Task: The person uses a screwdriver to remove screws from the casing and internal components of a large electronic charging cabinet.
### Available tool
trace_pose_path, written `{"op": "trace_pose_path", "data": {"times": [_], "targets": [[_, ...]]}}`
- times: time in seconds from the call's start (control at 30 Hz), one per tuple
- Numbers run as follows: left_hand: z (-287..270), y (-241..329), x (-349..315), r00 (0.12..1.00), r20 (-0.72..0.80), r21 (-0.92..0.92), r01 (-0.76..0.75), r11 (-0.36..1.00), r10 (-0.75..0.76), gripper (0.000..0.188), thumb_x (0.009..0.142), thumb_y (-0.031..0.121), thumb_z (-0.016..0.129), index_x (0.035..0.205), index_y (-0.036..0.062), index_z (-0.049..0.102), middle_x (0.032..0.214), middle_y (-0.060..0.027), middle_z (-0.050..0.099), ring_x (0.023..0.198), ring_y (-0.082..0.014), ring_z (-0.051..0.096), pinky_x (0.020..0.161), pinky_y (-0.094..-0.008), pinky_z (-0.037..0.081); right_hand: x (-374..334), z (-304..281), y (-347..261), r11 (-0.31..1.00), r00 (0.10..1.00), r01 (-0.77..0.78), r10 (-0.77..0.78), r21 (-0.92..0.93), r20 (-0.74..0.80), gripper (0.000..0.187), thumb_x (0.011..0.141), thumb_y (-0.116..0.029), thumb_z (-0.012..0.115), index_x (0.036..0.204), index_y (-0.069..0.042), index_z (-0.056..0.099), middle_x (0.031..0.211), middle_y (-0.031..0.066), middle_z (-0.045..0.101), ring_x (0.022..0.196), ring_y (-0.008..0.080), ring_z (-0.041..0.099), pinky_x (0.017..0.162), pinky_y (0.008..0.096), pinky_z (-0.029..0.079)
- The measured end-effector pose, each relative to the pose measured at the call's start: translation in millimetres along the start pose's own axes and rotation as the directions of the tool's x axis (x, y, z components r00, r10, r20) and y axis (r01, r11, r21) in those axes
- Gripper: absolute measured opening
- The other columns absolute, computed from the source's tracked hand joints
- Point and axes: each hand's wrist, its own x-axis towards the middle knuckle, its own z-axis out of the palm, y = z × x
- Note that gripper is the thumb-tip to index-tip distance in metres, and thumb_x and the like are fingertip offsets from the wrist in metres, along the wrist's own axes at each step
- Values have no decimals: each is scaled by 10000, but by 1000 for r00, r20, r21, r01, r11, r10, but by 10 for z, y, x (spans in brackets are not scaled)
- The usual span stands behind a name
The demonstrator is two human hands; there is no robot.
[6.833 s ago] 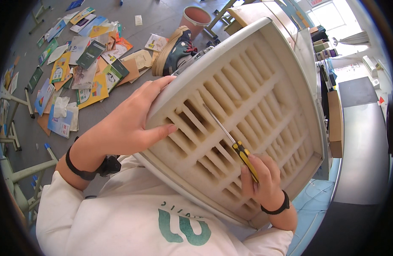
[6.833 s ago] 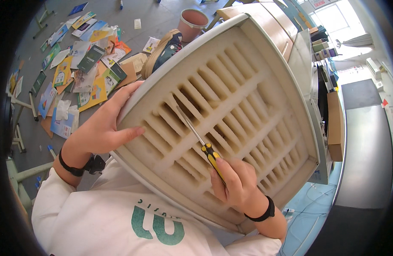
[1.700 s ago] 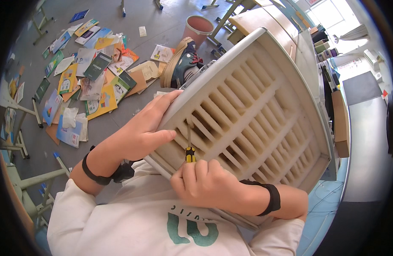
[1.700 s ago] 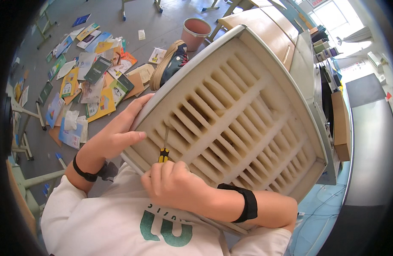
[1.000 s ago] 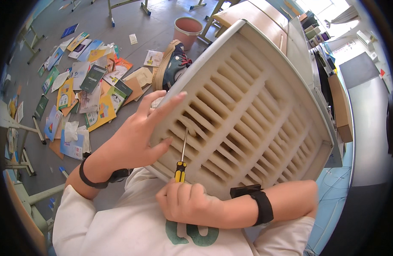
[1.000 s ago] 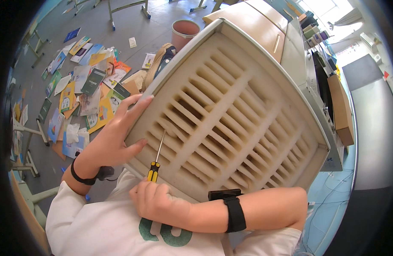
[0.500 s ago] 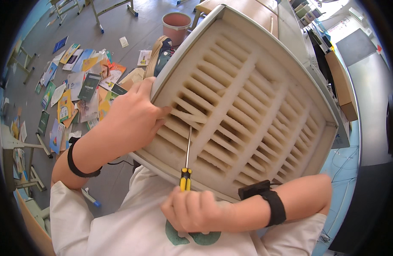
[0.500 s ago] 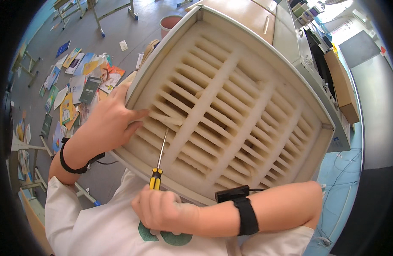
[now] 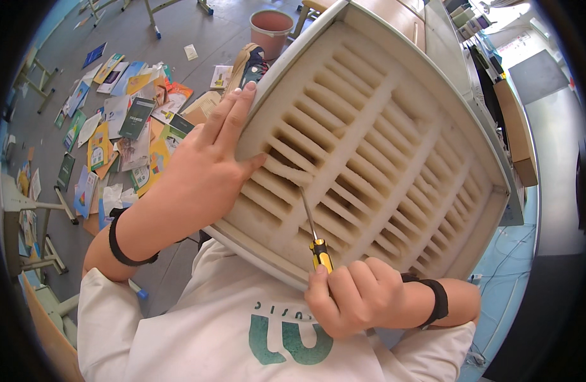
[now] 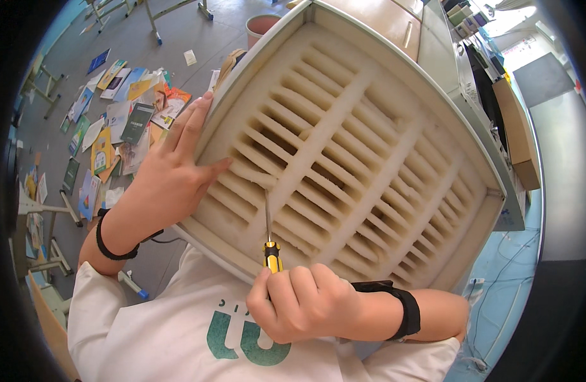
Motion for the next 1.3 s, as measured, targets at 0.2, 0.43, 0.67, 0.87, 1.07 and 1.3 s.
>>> {"op": "trace_pose_path", "data": {"times": [0.2,0.43,0.67,0.87,1.07,1.3], "targets": [[40,27,19,995,-99,-48,11,999,-15,261,691,132,768,952,130,776,1555,-254,272,1402,-431,330,1063,-466,410,-39,-20,86,998,995,-26,19,-62,-101,27,753,-18,593,767,-21,570,542,-24,366,444,92,297,406,244,171],[-197,-67,334,968,55,-87,-238,967,243,124,661,139,776,778,105,748,1494,-132,406,1424,-383,294,1037,-518,397,-92,-23,251,987,976,-144,154,72,-154,87,708,29,617,780,6,573,530,-19,367,424,97,311,387,250,179],[-82,-3,530,940,133,58,-325,944,316,74,691,163,695,681,108,742,1419,-115,493,1414,-345,333,1058,-657,280,-161,-34,275,985,976,-134,150,109,-156,115,675,45,617,775,10,573,531,-27,343,423,99,306,399,250,166],[-37,19,519,932,102,112,-358,927,348,59,634,168,695,596,131,722,1351,-62,560,1385,-317,392,1112,-673,206,-188,-52,304,980,969,-144,167,135,-182,122,655,38,626,758,5,571,536,-31,337,426,97,307,404,245,168],[11,26,523,922,55,129,-387,913,383,65,641,162,688,597,126,718,1254,-27,609,1319,-270,461,1099,-702,218,-170,-76,310,970,959,-146,187,194,-213,125,632,27,626,743,2,574,538,-32,339,424,99,311,403,245,176],[-33,1,522,888,110,113,-458,882,447,64,652,160,683,625,120,725,1154,-23,625,1228,-246,517,1078,-722,259,-192,-59,316,962,957,-167,210,215,-199,135,618,31,633,737,2,575,539,-26,345,422,107,309,395,250,181]]}}
